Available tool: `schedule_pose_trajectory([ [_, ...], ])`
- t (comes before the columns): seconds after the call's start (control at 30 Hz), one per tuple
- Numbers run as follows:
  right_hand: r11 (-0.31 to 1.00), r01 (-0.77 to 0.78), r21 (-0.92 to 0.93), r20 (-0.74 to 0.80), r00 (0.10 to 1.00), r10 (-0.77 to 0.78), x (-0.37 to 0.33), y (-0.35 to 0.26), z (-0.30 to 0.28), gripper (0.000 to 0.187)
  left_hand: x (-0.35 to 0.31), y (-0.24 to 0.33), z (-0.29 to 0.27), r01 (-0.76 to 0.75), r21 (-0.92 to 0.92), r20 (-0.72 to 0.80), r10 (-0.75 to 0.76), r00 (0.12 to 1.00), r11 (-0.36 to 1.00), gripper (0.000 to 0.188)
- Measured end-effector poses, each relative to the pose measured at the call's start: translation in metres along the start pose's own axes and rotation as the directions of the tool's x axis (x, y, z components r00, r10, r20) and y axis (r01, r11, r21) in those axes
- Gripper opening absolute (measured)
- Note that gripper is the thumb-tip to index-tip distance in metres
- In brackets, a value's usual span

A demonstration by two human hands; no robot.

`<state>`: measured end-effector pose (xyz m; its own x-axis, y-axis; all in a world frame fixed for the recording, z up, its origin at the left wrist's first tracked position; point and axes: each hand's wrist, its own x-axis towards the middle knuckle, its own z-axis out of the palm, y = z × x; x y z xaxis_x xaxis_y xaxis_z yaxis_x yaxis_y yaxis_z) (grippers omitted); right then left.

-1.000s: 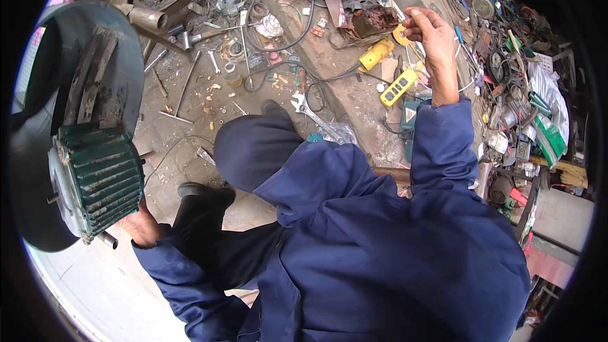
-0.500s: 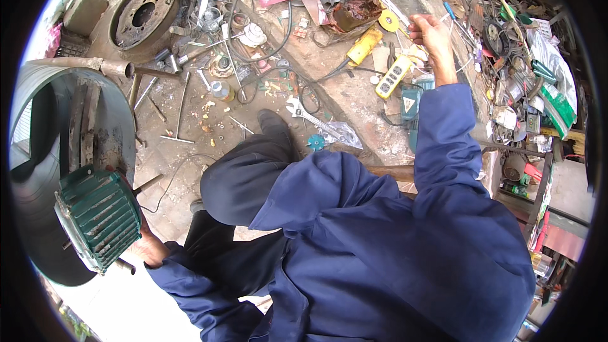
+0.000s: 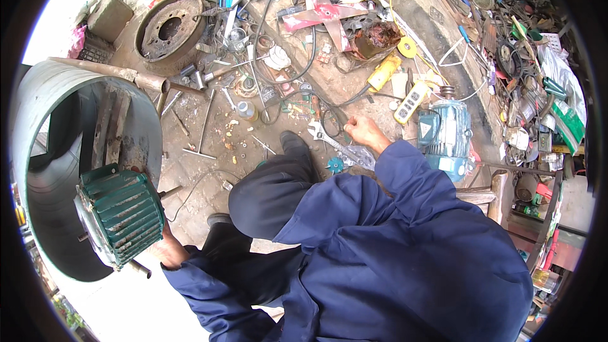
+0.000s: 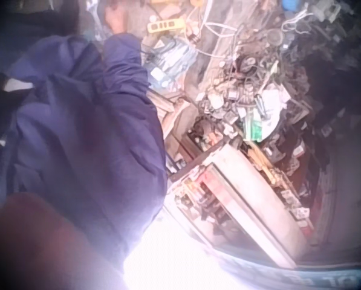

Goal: The person removes a teal electric motor from a large metal drum, uses a wrench to tighten bolts on the motor, and then reinserts the motor into the drum. The person repeatedly adjusts the motor's position inside the drum to fit it properly.

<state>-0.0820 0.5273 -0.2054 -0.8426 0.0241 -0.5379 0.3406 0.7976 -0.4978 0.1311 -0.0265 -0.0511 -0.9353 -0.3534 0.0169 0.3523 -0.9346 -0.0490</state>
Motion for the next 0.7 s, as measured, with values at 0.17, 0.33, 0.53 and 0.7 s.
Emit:
schedule_pose_trajectory([
  [0.17, 0.996, 0.040, -0.077, 0.059, 0.998, -0.036, -0.006, 0.004, 0.017, 0.036, 0.003, 0.014, -0.007, -0.033, 0.084, -0.004, 0.033, 0.999, 0.996, 0.071],
  [0.33, 0.995, 0.032, -0.096, 0.072, 0.997, -0.025, -0.010, 0.003, 0.024, 0.038, 0.004, 0.014, -0.005, -0.054, 0.112, -0.008, 0.055, 0.998, 0.992, 0.070],
  [0.53, 0.994, 0.029, -0.103, 0.077, 0.997, -0.021, -0.011, 0.009, 0.033, 0.033, 0.003, 0.011, 0.000, -0.076, 0.151, -0.016, 0.079, 0.997, 0.986, 0.069],
  [0.7, 0.998, 0.004, -0.056, 0.103, 0.995, 0.002, -0.004, 0.019, 0.036, 0.031, 0.017, -0.001, 0.003, -0.098, 0.216, -0.043, 0.110, 0.993, 0.971, 0.068],
])
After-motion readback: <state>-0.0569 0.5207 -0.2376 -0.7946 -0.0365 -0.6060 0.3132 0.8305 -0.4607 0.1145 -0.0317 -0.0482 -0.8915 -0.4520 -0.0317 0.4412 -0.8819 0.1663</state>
